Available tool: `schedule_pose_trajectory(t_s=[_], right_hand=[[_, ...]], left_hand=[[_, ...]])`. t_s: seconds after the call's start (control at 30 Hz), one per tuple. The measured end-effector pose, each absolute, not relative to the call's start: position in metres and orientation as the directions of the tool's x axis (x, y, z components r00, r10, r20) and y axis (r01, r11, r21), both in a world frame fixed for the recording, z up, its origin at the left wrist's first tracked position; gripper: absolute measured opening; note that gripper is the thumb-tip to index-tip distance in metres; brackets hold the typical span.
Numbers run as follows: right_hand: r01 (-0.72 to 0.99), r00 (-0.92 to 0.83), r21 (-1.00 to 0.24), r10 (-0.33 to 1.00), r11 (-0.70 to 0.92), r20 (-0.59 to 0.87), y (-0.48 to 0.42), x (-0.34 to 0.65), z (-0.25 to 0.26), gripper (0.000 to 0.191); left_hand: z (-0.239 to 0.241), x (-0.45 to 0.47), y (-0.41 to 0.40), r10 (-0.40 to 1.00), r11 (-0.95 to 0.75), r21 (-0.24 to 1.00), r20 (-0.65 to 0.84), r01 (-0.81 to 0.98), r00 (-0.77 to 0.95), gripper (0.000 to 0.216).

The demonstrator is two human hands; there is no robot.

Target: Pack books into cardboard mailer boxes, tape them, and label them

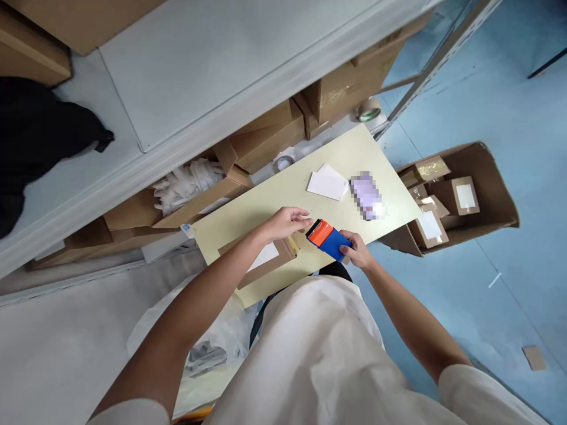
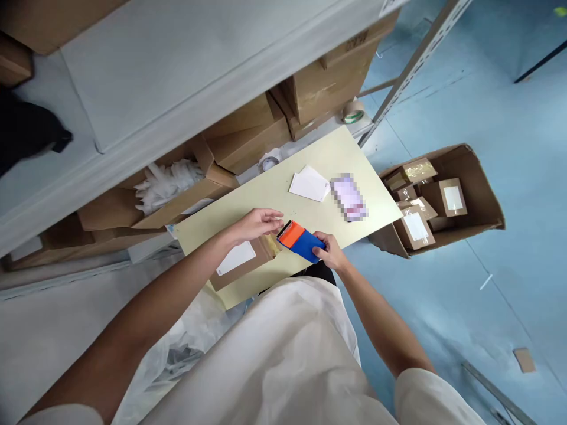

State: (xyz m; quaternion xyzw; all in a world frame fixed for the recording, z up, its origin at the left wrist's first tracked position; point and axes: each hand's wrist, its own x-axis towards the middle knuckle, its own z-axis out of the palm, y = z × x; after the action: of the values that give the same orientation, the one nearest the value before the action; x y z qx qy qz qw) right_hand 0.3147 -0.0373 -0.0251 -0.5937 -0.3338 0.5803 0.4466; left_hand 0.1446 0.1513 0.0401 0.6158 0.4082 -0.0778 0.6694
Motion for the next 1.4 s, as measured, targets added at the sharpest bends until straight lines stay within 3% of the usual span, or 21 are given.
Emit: schedule_pose_trajectory(t_s=[0.13, 0.27, 0.33, 0.5, 0.67, 0.77, 0.93, 1.13, 1.27, 1.33, 1.4], right_hand=[[-0.208, 0.109, -0.909, 0.915, -0.362, -0.389, -0.041, 0.314, -0.029, 0.035], [-0.381, 0.196, -0.833, 0.846, -0.401, -0.496, -0.034, 0.313, -0.038, 0.047], [-0.455, 0.175, -0.752, 0.78, -0.477, -0.601, -0.029, 0.313, -0.043, 0.051], [-0.65, -0.097, -0.419, 0.615, -0.634, -0.782, -0.039, 0.316, -0.061, 0.044], [-0.743, -0.268, -0.166, 0.516, -0.648, -0.813, -0.067, 0.304, -0.078, 0.034], [-0.766, -0.314, -0.124, 0.535, -0.631, -0.785, -0.071, 0.288, -0.083, 0.032], [-0.739, -0.316, -0.102, 0.476, -0.666, -0.821, -0.067, 0.264, -0.089, 0.033], [-0.746, -0.281, -0.116, 0.467, -0.656, -0.839, -0.066, 0.242, -0.096, 0.034], [-0.741, -0.277, -0.129, 0.474, -0.66, -0.836, -0.063, 0.235, -0.096, 0.036], [-0.738, -0.29, -0.132, 0.488, -0.661, -0.824, -0.063, 0.234, -0.096, 0.036], [-0.748, -0.307, -0.124, 0.506, -0.652, -0.806, -0.064, 0.235, -0.095, 0.036]], left_hand=[[0.037, 0.16, 0.158, 0.368, -0.001, 0.745, -0.62, 0.667, 0.693, 0.03], [0.04, 0.179, 0.168, 0.389, -0.226, 0.595, -0.67, 0.771, 0.632, 0.028], [0.038, 0.187, 0.174, 0.375, -0.245, 0.497, -0.743, 0.832, 0.554, 0.025], [0.013, 0.186, 0.198, 0.347, -0.338, 0.276, -0.852, 0.9, 0.391, 0.028], [-0.021, 0.182, 0.211, 0.303, -0.714, 0.016, -0.894, 0.7, 0.329, 0.024], [-0.03, 0.185, 0.202, 0.266, -0.853, -0.082, -0.918, 0.516, 0.295, 0.019], [-0.023, 0.186, 0.174, 0.312, -0.931, -0.226, -0.9, 0.285, 0.305, 0.028], [-0.016, 0.174, 0.157, 0.278, -0.955, -0.217, -0.892, 0.2, 0.357, 0.029], [-0.008, 0.163, 0.167, 0.325, -0.934, -0.197, -0.814, 0.297, 0.482, 0.065], [-0.002, 0.15, 0.174, 0.233, -0.954, -0.069, -0.786, 0.293, 0.572, 0.075], [0.003, 0.132, 0.18, 0.03, -0.964, 0.141, -0.786, 0.226, 0.617, 0.08]])
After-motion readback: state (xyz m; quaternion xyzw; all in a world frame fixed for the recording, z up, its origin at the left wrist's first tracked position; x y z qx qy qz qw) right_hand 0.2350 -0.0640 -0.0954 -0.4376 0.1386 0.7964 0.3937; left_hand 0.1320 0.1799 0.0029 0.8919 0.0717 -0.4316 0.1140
